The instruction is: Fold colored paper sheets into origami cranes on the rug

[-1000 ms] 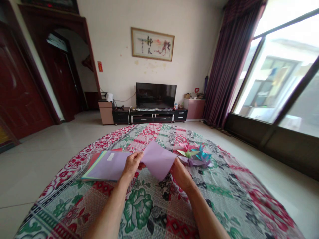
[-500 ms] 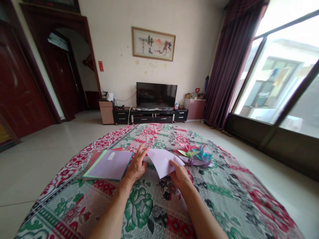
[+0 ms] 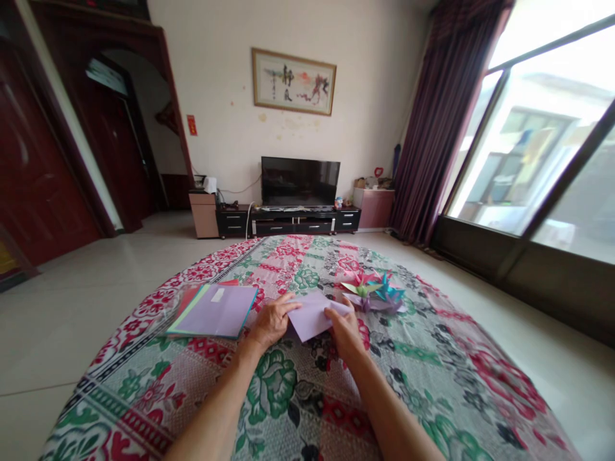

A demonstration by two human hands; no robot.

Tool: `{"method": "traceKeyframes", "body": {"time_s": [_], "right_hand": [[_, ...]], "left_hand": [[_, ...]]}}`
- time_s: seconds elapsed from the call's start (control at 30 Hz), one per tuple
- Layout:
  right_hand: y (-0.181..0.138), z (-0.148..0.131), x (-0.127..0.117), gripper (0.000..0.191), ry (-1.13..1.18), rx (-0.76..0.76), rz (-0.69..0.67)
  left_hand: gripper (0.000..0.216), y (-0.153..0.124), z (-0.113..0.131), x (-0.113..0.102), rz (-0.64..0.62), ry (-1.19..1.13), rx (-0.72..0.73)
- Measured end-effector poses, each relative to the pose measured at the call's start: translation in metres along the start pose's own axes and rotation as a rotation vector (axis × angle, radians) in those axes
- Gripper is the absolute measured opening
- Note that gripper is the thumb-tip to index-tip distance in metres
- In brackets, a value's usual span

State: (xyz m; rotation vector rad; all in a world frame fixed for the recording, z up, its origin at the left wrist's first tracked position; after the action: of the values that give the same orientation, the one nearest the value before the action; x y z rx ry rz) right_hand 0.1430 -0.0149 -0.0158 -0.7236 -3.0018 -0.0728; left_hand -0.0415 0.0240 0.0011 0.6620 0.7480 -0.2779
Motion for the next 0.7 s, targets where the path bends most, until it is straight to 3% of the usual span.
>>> {"method": "traceKeyframes", "body": {"time_s": [0.13, 0.27, 0.4, 0.5, 0.6, 0.7], "right_hand": [[-0.008, -0.003, -0.019, 0.08, -0.352, -0.094, 0.166], [-0.024, -0.016, -0.03, 0.065, -0.72, -0.303, 0.206], [-0.046, -0.029, -0.022, 0.046, -0.991, -0.568, 0.001], [-0.055, -0.036, -0.02, 0.042, -1.013, -0.522, -0.258], [-0.056, -0.045, -0.026, 0.027, -0.84, -0.482, -0.409], [-0.051, -0.046, -0.033, 0.032, -0.752, -0.496, -0.408]], "left_hand": [[0.044, -0.014, 0.012, 0.004, -0.067, 0.12, 0.052], [0.04, -0.027, 0.023, 0.005, -0.1, 0.219, 0.106], [0.04, -0.033, 0.028, 0.003, -0.152, 0.172, 0.095], [0.041, -0.033, 0.029, 0.0, -0.161, 0.037, 0.068], [0.039, -0.028, 0.027, -0.001, -0.123, -0.075, -0.003], [0.038, -0.021, 0.024, 0.0, -0.077, -0.067, -0.077]]}}
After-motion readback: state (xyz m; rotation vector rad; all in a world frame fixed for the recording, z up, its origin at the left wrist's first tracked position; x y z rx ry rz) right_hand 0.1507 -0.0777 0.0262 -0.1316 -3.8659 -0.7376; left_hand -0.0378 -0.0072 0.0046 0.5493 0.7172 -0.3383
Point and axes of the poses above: each hand's wrist, its own y-axis towards the middle knuckle, its own x-axis out of the palm, z = x × y, the point moved 3 cm from there along y, towards the middle knuckle, and after that the axes turned 10 degrees about -y, right-handed, at the moved point
